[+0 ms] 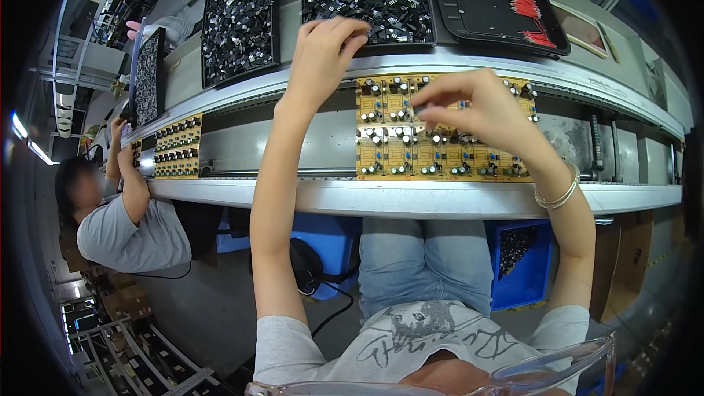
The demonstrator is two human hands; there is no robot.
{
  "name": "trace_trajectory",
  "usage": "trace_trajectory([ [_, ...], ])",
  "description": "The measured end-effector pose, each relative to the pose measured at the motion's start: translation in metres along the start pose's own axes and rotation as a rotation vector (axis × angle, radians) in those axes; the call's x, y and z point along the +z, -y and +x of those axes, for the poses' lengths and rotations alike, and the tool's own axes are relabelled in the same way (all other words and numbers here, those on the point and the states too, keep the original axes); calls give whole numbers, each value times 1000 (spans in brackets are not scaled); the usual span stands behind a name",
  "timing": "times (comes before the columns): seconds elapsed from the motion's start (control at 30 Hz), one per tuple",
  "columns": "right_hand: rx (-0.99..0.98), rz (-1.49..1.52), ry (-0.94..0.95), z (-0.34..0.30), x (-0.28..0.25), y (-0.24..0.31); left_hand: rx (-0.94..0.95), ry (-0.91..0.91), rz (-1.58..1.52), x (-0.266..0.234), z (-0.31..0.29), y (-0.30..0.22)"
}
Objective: The person inserts wires and electronic components into circuit boards by hand, pushing the boards along the conveyor line.
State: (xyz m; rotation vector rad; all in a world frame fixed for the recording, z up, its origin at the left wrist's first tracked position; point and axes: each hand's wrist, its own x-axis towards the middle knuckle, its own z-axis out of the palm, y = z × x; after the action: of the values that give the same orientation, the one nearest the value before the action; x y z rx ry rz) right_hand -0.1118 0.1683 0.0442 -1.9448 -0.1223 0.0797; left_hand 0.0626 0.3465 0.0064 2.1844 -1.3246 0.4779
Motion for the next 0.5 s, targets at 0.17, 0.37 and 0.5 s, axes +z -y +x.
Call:
trace_trajectory([
  [0.17, 16, -81, 162, -1, 8, -8, 201, 68, 168, 17, 41, 13],
  [0.37, 13, -139, 93, 0, 4, -6, 225, 197, 172, 15, 57, 23],
  [0.5, -17, -203, 85, -3, 0, -10, 233, 214, 154, 13, 59, 26],
])
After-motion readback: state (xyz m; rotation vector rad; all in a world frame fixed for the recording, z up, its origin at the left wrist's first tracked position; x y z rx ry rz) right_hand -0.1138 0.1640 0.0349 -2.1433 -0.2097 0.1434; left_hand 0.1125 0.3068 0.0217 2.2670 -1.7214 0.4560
